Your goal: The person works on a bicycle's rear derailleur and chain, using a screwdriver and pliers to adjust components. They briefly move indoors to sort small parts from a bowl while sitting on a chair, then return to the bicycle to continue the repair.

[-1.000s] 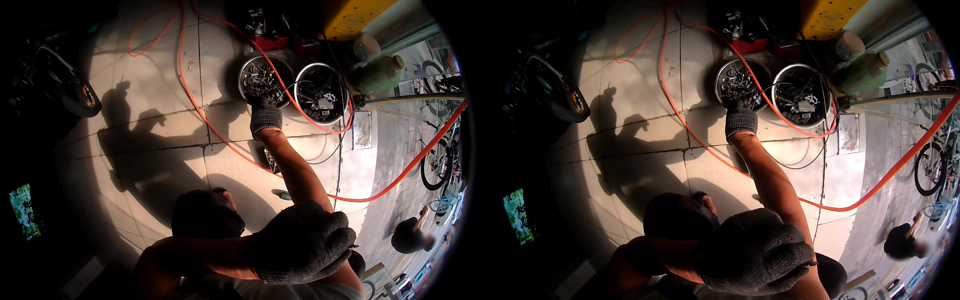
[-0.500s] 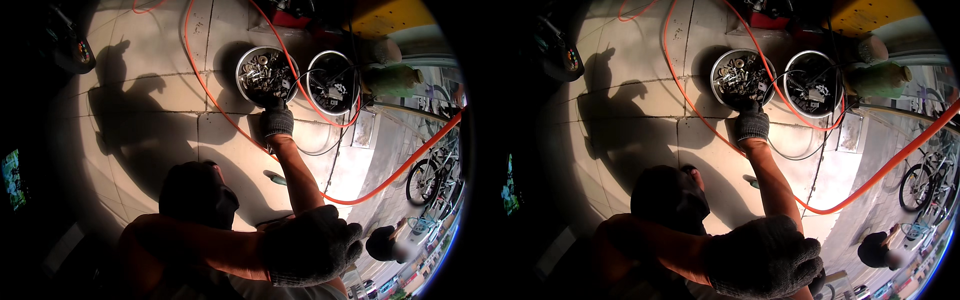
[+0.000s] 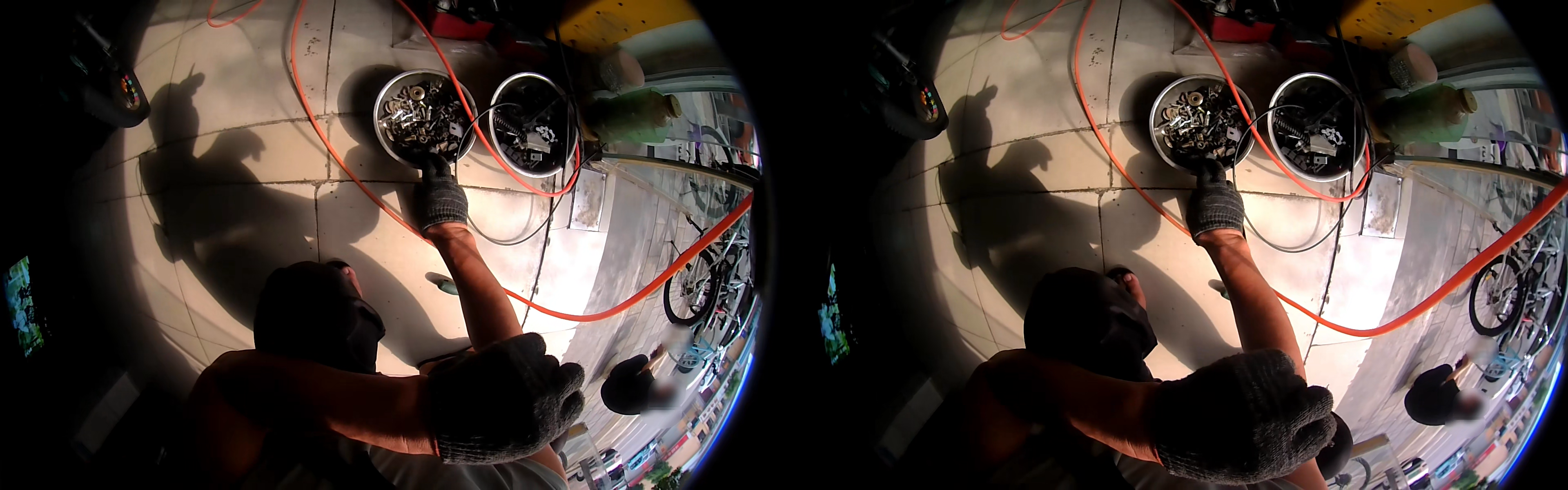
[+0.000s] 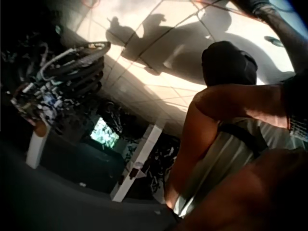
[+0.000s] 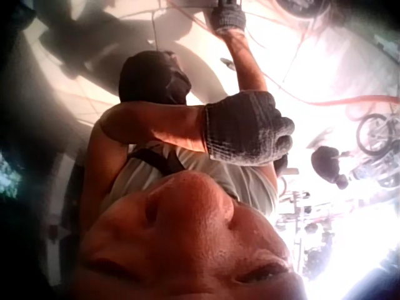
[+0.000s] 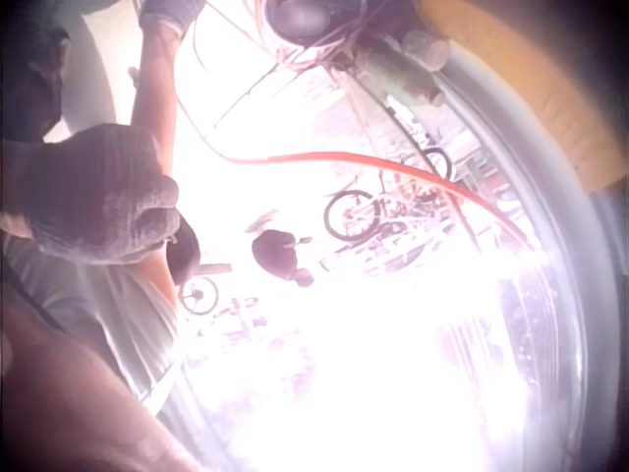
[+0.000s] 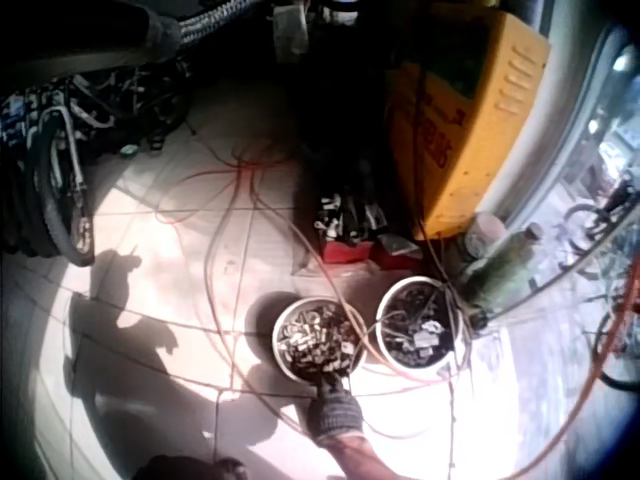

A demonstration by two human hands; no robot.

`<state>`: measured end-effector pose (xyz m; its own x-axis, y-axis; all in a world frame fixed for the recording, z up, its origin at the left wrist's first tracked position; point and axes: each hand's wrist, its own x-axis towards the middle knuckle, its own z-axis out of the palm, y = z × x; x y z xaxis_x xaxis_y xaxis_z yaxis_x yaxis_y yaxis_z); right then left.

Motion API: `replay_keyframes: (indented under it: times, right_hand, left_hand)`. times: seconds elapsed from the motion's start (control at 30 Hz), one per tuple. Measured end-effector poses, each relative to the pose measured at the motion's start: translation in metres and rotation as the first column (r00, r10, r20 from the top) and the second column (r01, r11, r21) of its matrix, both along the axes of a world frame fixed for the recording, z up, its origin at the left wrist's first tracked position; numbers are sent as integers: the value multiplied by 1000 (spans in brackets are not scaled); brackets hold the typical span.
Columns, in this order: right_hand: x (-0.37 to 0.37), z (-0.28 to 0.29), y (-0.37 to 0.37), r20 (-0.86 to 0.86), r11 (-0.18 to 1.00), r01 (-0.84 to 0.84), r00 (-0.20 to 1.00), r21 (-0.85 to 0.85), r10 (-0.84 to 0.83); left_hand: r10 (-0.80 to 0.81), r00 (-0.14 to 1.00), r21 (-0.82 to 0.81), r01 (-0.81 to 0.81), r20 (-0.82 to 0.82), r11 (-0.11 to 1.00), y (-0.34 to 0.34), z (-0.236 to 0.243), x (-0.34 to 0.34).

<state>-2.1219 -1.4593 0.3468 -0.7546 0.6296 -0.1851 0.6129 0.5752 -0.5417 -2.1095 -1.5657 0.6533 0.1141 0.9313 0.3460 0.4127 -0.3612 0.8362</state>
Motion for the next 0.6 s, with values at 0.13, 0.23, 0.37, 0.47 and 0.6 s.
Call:
replay_keyframes:
  times: [0.13, 0.23, 0.37, 0.47, 0.6]
  right_hand:
    - [9, 20, -9, -139, 999, 13, 990, -39, -19]
    - [37, 25, -16, -316, 1000, -5, 949, -11, 1]
    - [84, 16, 0, -70, 998, -44, 996, 44, 47]
    - [133, -1, 13, 5, 1000, 17, 1000, -19, -17]
    - [148, 21, 1, -36, 993, -90, 996, -70, 87]
  left_hand:
    - [-24, 995, 40, 27, -93, 999, 0, -7, 3]
    - [-34, 994, -9, 34, -101, 999, -5, -5, 5]
    - [-19, 977, 47, 30, -214, 998, -31, -36, 38]
    - [-89, 988, 29, 93, -130, 995, -20, -17, 27]
    - [-247, 938, -82, 234, -242, 969, -13, -9, 25]
